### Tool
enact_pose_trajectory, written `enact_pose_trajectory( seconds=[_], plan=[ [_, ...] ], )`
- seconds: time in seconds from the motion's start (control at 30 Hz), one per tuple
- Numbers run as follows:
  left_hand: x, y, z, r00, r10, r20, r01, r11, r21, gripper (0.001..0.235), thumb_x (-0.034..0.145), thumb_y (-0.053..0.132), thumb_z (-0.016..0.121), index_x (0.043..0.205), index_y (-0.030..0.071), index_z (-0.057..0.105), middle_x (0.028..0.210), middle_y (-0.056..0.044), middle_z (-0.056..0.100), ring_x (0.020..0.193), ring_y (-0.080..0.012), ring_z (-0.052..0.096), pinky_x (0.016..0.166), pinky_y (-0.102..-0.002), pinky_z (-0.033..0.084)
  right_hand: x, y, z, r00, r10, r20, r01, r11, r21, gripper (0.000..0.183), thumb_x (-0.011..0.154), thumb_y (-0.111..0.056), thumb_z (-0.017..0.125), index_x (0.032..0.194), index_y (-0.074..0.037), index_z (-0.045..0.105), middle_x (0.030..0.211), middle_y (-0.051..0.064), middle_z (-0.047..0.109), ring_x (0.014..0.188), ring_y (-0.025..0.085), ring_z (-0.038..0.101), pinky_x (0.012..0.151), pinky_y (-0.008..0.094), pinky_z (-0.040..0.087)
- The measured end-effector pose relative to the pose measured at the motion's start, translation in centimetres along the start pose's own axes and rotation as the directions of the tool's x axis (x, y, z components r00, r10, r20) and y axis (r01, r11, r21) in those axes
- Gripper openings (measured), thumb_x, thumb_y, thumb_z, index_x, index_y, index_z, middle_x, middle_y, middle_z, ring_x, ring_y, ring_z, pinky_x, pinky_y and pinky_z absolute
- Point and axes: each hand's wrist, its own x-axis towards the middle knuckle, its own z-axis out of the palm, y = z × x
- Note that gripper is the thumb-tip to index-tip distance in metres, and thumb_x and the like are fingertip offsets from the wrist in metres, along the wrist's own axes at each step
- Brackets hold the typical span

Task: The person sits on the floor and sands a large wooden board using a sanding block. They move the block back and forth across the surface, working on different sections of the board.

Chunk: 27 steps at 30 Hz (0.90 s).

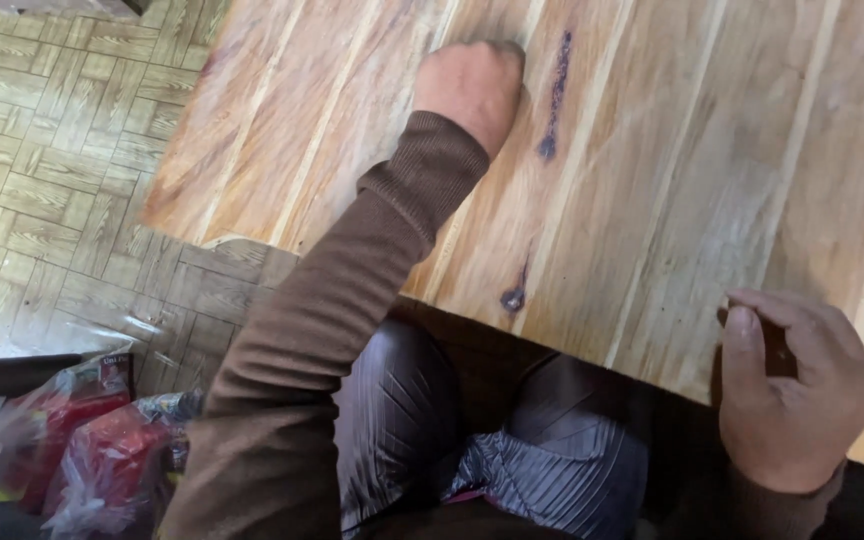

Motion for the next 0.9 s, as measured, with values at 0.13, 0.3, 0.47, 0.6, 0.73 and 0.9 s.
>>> enact_pose_trajectory(
  seconds=[0.13,0.3,0.47,0.6,0.73,0.9],
  plan=[
    [-5.2,0.0,-2.9,0.998,-0.041,0.037,0.042,0.999,-0.015,0.026,0.107,0.018,0.054,0.086,0.017,0.070,0.061,0.002,0.060,0.048,-0.0130,0.058,0.039,-0.033,0.053,-0.2,-0.2,-0.5,0.999,0.042,-0.003,-0.041,0.996,0.078,0.021,0.121,-0.001,0.064,0.119,0.017,0.075,0.109,0.028,0.072,0.096,0.032,0.067,0.079,0.038,0.052],
    [-17.6,-1.9,-5.5,0.984,0.095,-0.152,-0.128,0.966,-0.226,0.029,0.085,-0.006,0.048,0.095,0.011,0.068,0.058,0.000,0.058,0.042,-0.0146,0.052,0.032,-0.033,0.040,-0.4,0.2,-0.5,0.999,0.033,-0.010,-0.031,0.991,0.127,0.023,0.122,-0.002,0.064,0.117,0.018,0.075,0.110,0.030,0.071,0.099,0.034,0.067,0.080,0.039,0.052],
    [-22.3,-1.8,-8.5,0.972,0.115,-0.207,-0.132,0.989,-0.069,0.032,0.082,-0.004,0.063,0.065,0.019,0.047,0.051,0.004,0.039,0.035,-0.0106,0.035,0.031,-0.032,0.025,-0.1,-0.3,-0.6,1.000,-0.008,-0.016,0.009,0.998,0.070,0.026,0.121,-0.005,0.064,0.118,0.018,0.076,0.109,0.028,0.073,0.094,0.033,0.067,0.083,0.041,0.052],
    [-19.6,-1.7,-7.9,0.982,0.156,-0.109,-0.158,0.987,-0.010,0.020,0.087,0.001,0.063,0.078,0.018,0.060,0.057,0.004,0.056,0.041,-0.0104,0.052,0.032,-0.031,0.039,-0.1,-0.2,-0.5,1.000,-0.026,0.000,0.026,0.997,0.073,0.020,0.119,0.001,0.065,0.116,0.018,0.076,0.111,0.028,0.074,0.099,0.035,0.068,0.085,0.042,0.052],
    [-11.7,-1.0,-4.9,0.982,0.122,-0.147,-0.116,0.992,0.045,0.026,0.099,0.009,0.057,0.076,0.019,0.063,0.054,0.005,0.051,0.038,-0.0087,0.046,0.031,-0.029,0.038,0.1,-0.4,-0.2,0.999,-0.036,-0.021,0.036,0.999,-0.005,0.020,0.118,0.000,0.067,0.115,0.017,0.078,0.110,0.027,0.075,0.099,0.036,0.069,0.087,0.044,0.053],
    [0.9,0.0,1.2,1.000,0.019,-0.022,-0.020,0.999,-0.042,0.021,0.091,0.014,0.058,0.084,0.019,0.077,0.073,-0.007,0.074,0.066,-0.0303,0.074,0.048,-0.045,0.058,0.3,-0.3,0.2,0.999,-0.022,-0.035,0.020,0.999,-0.036,0.020,0.117,-0.001,0.065,0.111,0.013,0.078,0.107,0.023,0.076,0.094,0.032,0.068,0.082,0.040,0.052]
  ],
)
